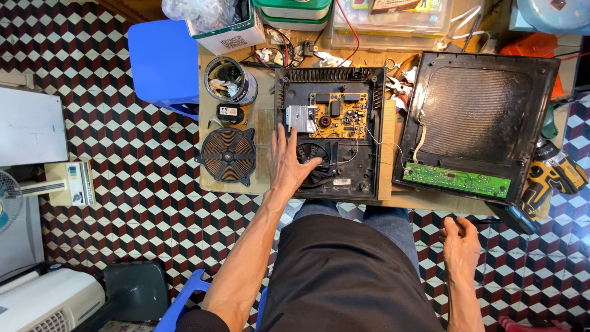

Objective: The person disassembles an electronic device using a power drill, removes a fan and circuit board, and then uses a flashlight and magnifying glass to inspect the internal components.

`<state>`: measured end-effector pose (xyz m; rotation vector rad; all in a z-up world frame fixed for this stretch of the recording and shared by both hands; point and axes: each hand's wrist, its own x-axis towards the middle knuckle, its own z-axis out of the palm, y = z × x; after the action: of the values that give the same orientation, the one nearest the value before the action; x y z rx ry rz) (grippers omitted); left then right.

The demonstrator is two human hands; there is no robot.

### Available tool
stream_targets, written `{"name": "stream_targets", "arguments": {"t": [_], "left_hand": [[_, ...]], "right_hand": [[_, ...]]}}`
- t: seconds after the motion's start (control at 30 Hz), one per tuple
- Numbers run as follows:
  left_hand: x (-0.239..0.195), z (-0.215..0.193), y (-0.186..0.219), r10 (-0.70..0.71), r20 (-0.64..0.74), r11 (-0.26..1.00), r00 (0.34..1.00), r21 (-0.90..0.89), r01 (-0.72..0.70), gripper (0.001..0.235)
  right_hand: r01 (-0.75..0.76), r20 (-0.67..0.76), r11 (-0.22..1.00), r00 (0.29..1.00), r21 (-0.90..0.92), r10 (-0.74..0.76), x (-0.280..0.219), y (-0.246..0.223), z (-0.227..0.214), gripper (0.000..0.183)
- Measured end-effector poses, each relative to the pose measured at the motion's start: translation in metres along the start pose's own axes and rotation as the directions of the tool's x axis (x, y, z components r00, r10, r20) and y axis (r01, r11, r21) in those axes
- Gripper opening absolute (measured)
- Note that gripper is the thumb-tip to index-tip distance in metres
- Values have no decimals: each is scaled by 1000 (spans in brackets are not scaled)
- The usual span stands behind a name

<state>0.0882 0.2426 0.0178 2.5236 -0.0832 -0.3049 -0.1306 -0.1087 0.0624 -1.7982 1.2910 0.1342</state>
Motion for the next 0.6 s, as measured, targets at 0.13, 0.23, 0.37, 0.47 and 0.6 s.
{"name": "stream_targets", "arguments": {"t": [0.13,0.23,0.37,0.47,0.6], "left_hand": [[-4,0,3,-54,110,997,992,67,46,127],[-4,2,1,-31,91,996,995,86,23,129],[-5,8,-3,-28,70,996,997,84,22,125],[-5,7,-3,-35,76,995,996,94,28,122],[-9,4,6,51,-12,992,999,114,-49,107]], "right_hand": [[-22,-1,1000,1000,1,22,0,11,2,59],[13,7,1000,1000,15,-14,-1,16,3,59],[-17,-2,1000,1000,-21,17,-2,16,3,59],[-10,-2,999,1000,-52,10,0,10,4,59],[-18,11,1000,1000,-25,19,1,3,7,59]]}}
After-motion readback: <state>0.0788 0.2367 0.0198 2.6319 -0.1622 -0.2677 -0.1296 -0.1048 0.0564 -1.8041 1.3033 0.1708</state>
